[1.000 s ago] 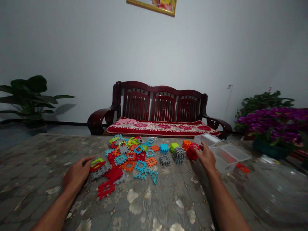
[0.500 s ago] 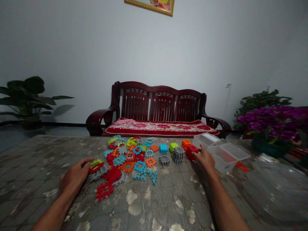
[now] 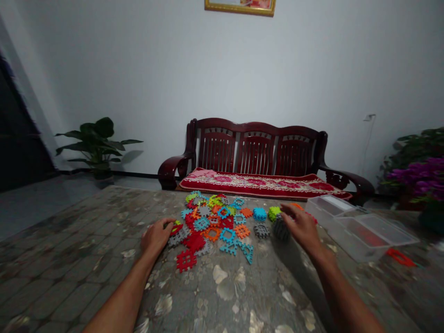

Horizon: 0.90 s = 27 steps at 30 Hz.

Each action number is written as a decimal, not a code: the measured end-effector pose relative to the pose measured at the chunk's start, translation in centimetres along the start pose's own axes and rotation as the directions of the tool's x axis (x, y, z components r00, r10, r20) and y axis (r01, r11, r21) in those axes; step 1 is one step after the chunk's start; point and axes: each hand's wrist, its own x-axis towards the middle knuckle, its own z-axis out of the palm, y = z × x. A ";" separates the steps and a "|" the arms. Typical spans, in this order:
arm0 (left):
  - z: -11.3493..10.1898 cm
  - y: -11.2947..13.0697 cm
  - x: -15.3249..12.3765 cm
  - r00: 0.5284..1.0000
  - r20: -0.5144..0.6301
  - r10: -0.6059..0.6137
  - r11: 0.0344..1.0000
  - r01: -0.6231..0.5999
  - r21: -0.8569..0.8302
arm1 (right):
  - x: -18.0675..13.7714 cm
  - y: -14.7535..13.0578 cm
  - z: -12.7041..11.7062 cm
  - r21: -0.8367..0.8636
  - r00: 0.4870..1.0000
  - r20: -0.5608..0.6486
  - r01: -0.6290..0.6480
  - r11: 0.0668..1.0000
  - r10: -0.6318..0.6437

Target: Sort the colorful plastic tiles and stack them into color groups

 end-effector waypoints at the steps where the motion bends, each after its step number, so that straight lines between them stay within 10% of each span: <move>1: 0.1 -0.1 0.0 1.000 -0.004 0.008 1.000 -0.008 0.003 | -0.5 -1.3 1.2 0.050 0.994 0.094 0.045 0.998 -0.050; 4: 0.2 -0.3 0.1 1.000 -0.008 0.005 1.000 -0.005 0.004 | -1.9 -4.9 4.9 0.084 0.931 0.324 0.149 0.985 -0.168; 12: 0.5 -0.5 0.1 1.000 -0.019 -0.001 1.000 0.001 -0.019 | -1.1 -9.7 11.3 -0.239 0.849 0.486 0.357 0.903 -0.207; 27: -0.1 0.1 -0.4 0.999 -0.015 0.042 0.999 -0.042 0.003 | -1.4 -12.0 12.7 -0.358 0.866 0.476 0.350 0.866 -0.153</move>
